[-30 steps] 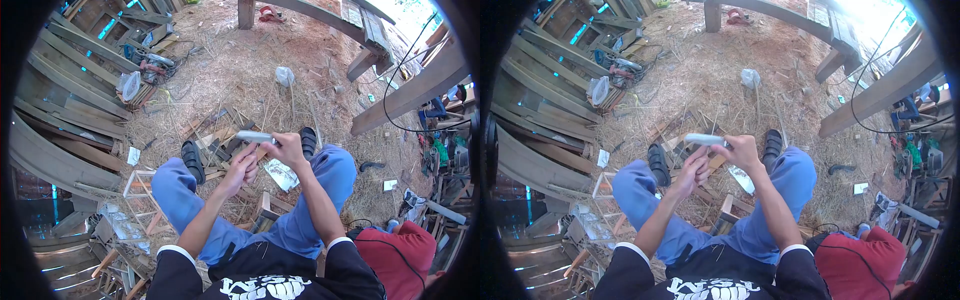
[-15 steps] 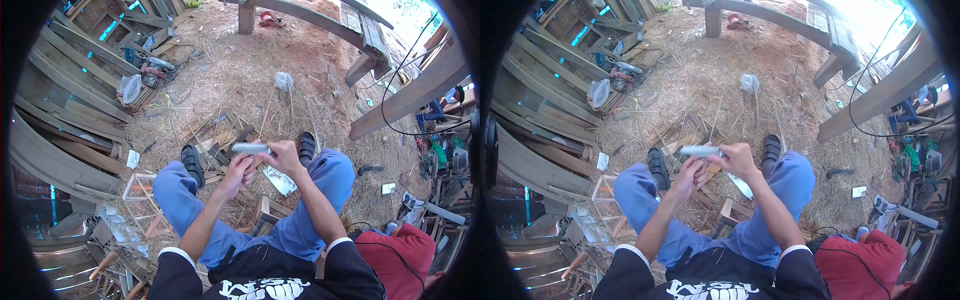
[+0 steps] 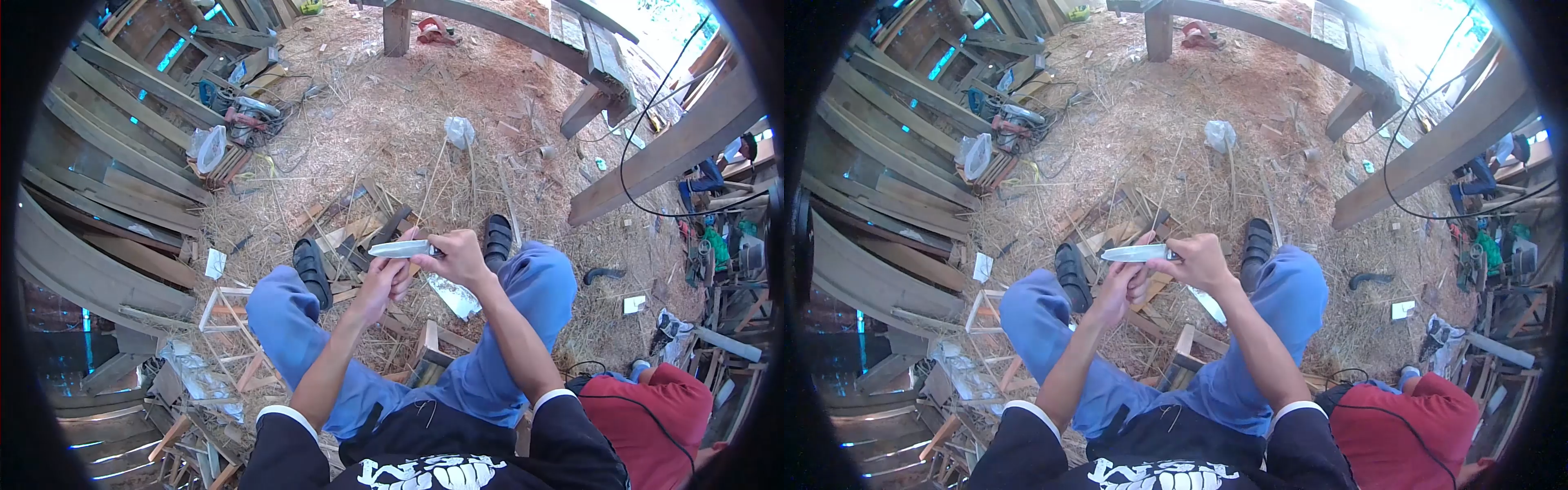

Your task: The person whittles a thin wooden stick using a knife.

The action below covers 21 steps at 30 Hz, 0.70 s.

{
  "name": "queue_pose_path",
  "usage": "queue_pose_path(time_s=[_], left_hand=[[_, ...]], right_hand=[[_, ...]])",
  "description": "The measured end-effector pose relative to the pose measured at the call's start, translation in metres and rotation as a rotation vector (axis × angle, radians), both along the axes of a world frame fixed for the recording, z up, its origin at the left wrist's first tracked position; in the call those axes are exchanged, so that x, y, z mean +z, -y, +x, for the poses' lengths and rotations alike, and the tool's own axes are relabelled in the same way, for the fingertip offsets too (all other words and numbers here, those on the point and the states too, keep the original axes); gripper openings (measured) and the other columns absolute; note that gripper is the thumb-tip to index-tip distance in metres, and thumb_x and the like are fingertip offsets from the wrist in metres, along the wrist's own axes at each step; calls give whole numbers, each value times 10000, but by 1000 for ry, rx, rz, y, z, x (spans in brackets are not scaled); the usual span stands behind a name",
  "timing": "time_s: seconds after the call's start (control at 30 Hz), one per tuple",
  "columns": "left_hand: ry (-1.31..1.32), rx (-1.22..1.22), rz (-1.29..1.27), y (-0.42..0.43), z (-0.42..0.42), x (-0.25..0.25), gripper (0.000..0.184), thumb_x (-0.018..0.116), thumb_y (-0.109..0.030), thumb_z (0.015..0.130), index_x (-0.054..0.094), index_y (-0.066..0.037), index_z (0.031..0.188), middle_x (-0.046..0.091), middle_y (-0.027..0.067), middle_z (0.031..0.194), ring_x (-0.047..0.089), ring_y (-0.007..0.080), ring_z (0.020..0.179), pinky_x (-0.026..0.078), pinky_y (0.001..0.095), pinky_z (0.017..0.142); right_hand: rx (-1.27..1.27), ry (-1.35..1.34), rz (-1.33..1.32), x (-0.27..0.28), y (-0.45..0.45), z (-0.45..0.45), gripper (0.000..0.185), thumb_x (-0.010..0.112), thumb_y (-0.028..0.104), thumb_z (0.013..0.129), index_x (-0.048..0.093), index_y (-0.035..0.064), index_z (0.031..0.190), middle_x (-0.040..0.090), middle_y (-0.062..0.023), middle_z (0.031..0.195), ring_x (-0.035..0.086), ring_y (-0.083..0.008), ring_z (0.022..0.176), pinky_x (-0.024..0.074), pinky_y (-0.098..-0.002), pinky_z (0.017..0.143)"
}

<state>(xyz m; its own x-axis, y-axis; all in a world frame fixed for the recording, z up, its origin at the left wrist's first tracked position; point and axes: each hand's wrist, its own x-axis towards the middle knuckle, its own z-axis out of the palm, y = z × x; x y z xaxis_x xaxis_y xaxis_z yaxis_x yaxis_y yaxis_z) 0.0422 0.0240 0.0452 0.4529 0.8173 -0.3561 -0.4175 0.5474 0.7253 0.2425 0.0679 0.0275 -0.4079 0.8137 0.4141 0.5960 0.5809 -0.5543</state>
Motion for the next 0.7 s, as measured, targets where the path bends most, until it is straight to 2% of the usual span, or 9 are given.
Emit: queue_pose_path(time_s=[0.03, 0.07, 0.13, 0.23, 0.37, 0.47, 0.5, 0.6, 0.7], left_hand=[[-10, 6, 0, -1, 2, 0, 511, 453, -217, 1073, 348, -204, 1573, 284, -73, 676, 282, 37, 505, 225, 209, 444], [-23, 12, -2, -1, 2, -1, 500, 456, -217, 1075, 363, -203, 1566, 282, -71, 674, 287, 41, 498, 232, 211, 438], [-10, 18, -2, 1, 2, -6, 525, 449, -208, 1079, 322, -210, 1589, 270, -73, 673, 286, 38, 500, 235, 205, 436], [-36, 30, 18, 2, 6, -6, 513, 466, -219, 1081, 345, -202, 1579, 260, -77, 671, 280, 32, 506, 232, 208, 439], [-79, 19, 77, 0, 6, -5, 516, 477, -244, 1084, 340, -169, 1576, 282, -86, 661, 281, 29, 515, 220, 216, 447], [-88, 37, 78, 2, 5, -10, 506, 493, -243, 1083, 364, -171, 1567, 286, -91, 661, 282, 23, 512, 225, 216, 449], [-84, 35, 66, 2, 5, -10, 496, 495, -241, 1083, 380, -184, 1562, 287, -90, 665, 283, 22, 508, 231, 216, 450], [-71, 44, 91, 1, 5, -4, 481, 513, -239, 1078, 413, -180, 1545, 297, -91, 651, 294, 20, 500, 246, 220, 447], [-100, 38, 90, 4, 5, -9, 464, 508, -235, 1079, 432, -174, 1533, 303, -91, 640, 293, 22, 496, 251, 222, 446]], right_hand=[[-14, 6, 52, 3, -4, 3, 511, 804, 492, 795, 583, 67, 616, 556, -123, 521, 602, -307, 475, 445, -399, 468], [-72, -79, -8, 1, -7, 3, 507, 800, 489, 802, 597, 61, 618, 549, -127, 514, 595, -313, 467, 447, -401, 466], [-167, -66, -86, -6, -14, 11, 486, 793, 480, 813, 626, 56, 647, 551, -134, 519, 601, -313, 474, 452, -405, 468], [-176, -92, -99, -4, -10, 10, 469, 784, 472, 824, 639, 58, 661, 556, -141, 528, 601, -314, 479, 454, -405, 473], [-11, -36, -44, -8, 4, -2, 481, 786, 487, 817, 633, 61, 655, 554, -138, 530, 596, -299, 473, 456, -396, 482], [-44, -4, 29, 2, -5, 6, 485, 784, 490, 819, 637, 56, 661, 550, -138, 524, 596, -293, 468, 454, -397, 477], [-107, -67, -88, -1, -8, 9, 490, 780, 490, 825, 636, 49, 668, 547, -139, 519, 596, -292, 465, 447, -392, 468], [-215, -86, -122, 3, -10, 13, 490, 782, 484, 827, 632, 43, 676, 540, -141, 515, 595, -293, 466, 444, -389, 463], [-107, -64, -82, 0, -5, 9, 469, 785, 463, 833, 624, 52, 673, 544, -142, 528, 592, -299, 471, 444, -393, 467]])
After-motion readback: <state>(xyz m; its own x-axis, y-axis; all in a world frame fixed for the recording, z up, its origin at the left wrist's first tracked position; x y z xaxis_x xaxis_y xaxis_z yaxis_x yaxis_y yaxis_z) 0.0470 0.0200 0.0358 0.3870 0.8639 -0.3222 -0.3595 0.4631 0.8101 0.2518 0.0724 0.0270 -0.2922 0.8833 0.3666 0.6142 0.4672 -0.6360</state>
